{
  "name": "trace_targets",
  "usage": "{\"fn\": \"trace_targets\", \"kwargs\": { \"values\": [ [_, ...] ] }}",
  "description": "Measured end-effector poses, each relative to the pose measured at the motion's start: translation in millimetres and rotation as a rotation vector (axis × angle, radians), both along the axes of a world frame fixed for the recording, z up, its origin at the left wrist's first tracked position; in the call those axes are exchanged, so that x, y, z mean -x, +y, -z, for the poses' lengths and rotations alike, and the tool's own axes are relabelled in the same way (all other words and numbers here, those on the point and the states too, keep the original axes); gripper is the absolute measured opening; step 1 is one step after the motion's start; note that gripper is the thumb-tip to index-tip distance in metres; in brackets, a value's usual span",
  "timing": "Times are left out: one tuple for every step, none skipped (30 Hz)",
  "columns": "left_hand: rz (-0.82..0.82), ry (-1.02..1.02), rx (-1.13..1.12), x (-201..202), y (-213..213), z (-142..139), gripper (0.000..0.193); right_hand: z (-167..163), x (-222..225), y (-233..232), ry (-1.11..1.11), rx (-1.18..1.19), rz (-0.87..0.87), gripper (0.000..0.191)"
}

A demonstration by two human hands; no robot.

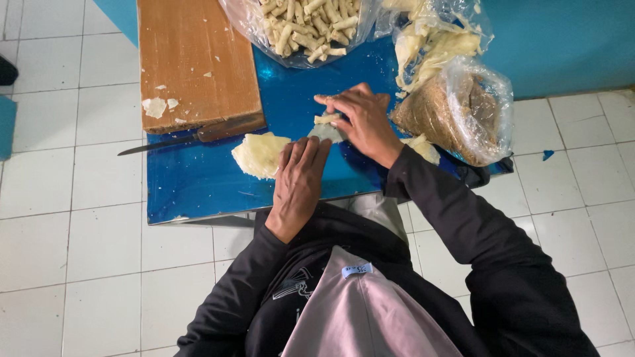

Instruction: The person tears pieces from a sheet of dough on a blue work table, rolls and shapes each piece by hand into a short stick, and places the finished dough sticks into a plastic-lined bag or pile with other completed sticks. They repeat this cycle continuously, working one piece at a time.

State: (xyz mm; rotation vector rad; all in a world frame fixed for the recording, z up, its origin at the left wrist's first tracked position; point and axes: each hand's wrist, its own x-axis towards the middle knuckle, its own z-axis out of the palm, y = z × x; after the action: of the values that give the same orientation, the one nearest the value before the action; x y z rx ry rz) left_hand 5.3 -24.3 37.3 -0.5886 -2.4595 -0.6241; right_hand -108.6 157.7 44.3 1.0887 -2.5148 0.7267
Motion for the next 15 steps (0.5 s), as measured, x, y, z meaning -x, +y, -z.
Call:
{"fn": "trace_targets", "kwargs": {
  "values": [
    [-0.002, -0.005, 0.003, 0.4, 0.5, -0.6, 0.045, -0.8, -0.7, -1.3, 0.032, -0.019, 0.012, 0.055],
    [-0.004, -0.014, 0.007, 0.0, 0.9, -0.9, 0.044, -1.3, -1.5, -2.2, 0.059, -0.039, 0.023, 0.054],
    [-0.007, -0.022, 0.011, 0.6, 0.8, -1.2, 0.042, -1.6, -2.7, -1.9, 0.058, -0.061, 0.039, 0.057],
    [-0.013, -0.013, 0.020, 2.0, 0.8, -1.5, 0.043, -2.0, -3.1, 0.0, 0.060, -0.084, 0.055, 0.059],
    [-0.018, -0.007, 0.028, 2.4, 0.6, -1.6, 0.043, -2.4, -3.0, 3.2, 0.059, -0.107, 0.072, 0.061],
    [-0.022, -0.002, 0.036, 3.0, 0.6, -1.3, 0.043, -2.5, -2.7, 8.3, 0.064, -0.123, 0.090, 0.061],
    [-0.027, 0.002, 0.041, 4.2, 0.5, -1.2, 0.043, -3.1, -0.3, 14.8, 0.073, -0.140, 0.109, 0.060],
    [-0.030, 0.005, 0.047, 4.8, 0.3, -1.0, 0.042, -3.3, 2.6, 21.9, 0.082, -0.155, 0.129, 0.060],
    [-0.036, 0.009, 0.053, 5.2, 0.0, -0.6, 0.042, -3.5, 8.8, 28.8, 0.047, -0.145, 0.162, 0.061],
    [-0.044, 0.003, 0.054, 6.6, 0.2, -0.7, 0.040, -5.4, 21.3, 34.7, 0.018, -0.134, 0.192, 0.061],
    [-0.052, -0.004, 0.058, 7.8, 0.6, -1.0, 0.039, -7.4, 36.2, 39.0, -0.012, -0.121, 0.223, 0.062],
    [-0.060, -0.012, 0.063, 8.6, 1.3, -1.5, 0.037, -11.1, 57.2, 41.4, -0.137, 0.028, 0.169, 0.055],
    [-0.072, 0.000, 0.061, 10.5, 2.9, -2.6, 0.036, -17.2, 82.2, 43.3, -0.260, 0.175, 0.114, 0.048],
    [-0.083, 0.011, 0.058, 12.2, 5.5, -4.0, 0.034, -22.2, 107.1, 41.9, -0.016, 0.158, 0.155, 0.043],
    [-0.094, 0.019, 0.057, 13.2, 7.6, -4.9, 0.032, -26.5, 132.9, 38.1, 0.225, 0.139, 0.191, 0.039]
  ]
}}
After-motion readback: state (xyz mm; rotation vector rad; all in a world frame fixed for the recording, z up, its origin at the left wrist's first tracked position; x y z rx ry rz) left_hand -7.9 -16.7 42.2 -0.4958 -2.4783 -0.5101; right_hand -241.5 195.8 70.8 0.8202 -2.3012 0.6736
